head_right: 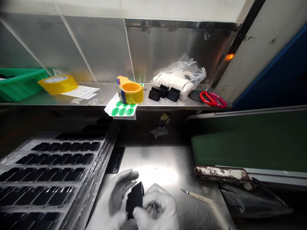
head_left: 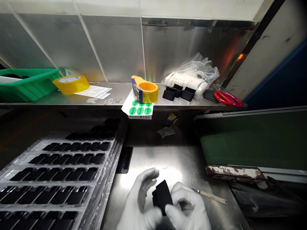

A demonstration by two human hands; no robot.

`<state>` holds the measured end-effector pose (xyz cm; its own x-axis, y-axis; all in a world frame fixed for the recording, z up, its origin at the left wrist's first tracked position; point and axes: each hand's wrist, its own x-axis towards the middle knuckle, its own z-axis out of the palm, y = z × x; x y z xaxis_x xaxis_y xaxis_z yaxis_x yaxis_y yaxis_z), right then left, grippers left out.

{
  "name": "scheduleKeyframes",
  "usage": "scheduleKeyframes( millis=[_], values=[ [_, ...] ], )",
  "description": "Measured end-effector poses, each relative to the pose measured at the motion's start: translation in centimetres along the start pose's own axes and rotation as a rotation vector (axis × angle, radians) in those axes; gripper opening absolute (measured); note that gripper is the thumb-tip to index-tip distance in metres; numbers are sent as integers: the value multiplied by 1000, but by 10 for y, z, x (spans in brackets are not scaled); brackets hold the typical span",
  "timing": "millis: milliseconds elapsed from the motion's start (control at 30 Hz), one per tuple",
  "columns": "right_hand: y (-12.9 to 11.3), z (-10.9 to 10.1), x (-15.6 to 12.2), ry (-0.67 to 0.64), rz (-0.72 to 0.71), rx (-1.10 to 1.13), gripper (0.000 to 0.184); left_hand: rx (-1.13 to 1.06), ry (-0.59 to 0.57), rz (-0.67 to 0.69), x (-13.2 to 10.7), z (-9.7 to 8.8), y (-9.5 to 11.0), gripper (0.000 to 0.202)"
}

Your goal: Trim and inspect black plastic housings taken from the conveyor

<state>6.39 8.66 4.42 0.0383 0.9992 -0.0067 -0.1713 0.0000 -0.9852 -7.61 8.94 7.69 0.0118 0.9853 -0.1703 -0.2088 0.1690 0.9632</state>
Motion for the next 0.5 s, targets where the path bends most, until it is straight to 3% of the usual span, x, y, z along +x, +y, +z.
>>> scheduleKeyframes(
  millis=[67,133,233,367,433,500],
  values=[
    [-3,-8,-1,-67,-214,-211,9,-199,-190,-215,8,-4,-5,54],
    [-9,-16,-1,-223,-392,-374,10,-427,-380,-365,12,-7,-10,43],
    [-16,-25,1,-339,-522,-436,23,-632,-466,-398,12,-8,-21,42],
    [-14,-24,1,-318,-558,-404,81,-683,-565,-338,12,-4,-33,45],
    [-8,-23,-1,-358,-504,-385,89,-698,-644,-296,12,0,-37,47],
    [-3,-21,-4,-390,-415,-295,82,-730,-672,-293,11,3,-41,49]
  ],
)
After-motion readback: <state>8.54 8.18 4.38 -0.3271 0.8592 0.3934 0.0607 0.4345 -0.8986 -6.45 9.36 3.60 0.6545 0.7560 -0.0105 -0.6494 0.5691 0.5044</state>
